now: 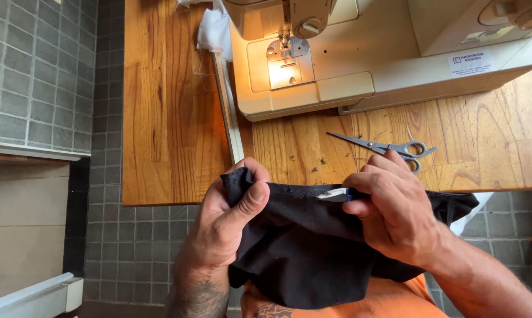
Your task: Using thread snips to carefully remove stitches and separate fabric pieces at a seam.
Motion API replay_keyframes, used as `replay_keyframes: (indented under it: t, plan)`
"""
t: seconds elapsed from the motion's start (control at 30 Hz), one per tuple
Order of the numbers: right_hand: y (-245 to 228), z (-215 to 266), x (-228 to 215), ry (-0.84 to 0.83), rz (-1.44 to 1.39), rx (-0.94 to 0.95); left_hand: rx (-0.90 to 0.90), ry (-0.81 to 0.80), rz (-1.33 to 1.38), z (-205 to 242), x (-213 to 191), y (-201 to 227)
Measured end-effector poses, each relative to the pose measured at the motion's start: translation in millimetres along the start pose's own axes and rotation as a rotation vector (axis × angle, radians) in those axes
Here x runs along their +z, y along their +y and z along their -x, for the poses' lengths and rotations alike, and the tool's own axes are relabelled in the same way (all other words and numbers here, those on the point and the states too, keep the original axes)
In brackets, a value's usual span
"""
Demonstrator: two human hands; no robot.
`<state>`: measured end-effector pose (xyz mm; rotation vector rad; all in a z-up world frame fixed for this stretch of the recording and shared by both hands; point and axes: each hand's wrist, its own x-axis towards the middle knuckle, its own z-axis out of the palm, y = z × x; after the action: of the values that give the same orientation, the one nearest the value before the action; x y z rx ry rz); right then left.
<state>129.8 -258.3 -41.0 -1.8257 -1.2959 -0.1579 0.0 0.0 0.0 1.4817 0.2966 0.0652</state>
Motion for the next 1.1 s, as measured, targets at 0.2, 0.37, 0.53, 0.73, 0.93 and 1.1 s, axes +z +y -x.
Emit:
replay_keyframes:
  t: [0.2,0.37,0.53,0.73,0.93,1.1]
  plan:
    - [5.7,5.0,-7.3,-0.093,0.085,-0.012,-0.016,-0.015,0.018,1.0,-4.7,-4.6]
    - [2.2,-1.6,-8.0,-0.110,0.088,-0.044,-0.014,-0.046,-0.007,2.6,-5.8,0.4]
    - [-0.6,-6.3,-6.8,-0.129,0.101,-0.039,-0.001,-0.078,-0.010,3.6,-6.2,2.8]
    - [-7.6,-15.9,-7.1,-0.137,0.128,-0.035,0.002,-0.095,-0.001,6.2,-6.7,4.0]
    - [-6.9,-11.6,-6.7,-0.001,0.000,0.000,0.019,-0.065,-0.015,4.3,-8.3,2.2]
    - [2.7,1.8,-5.5,-0.125,0.162,-0.039,-0.026,0.044,-0.003,6.2,-13.7,-0.6]
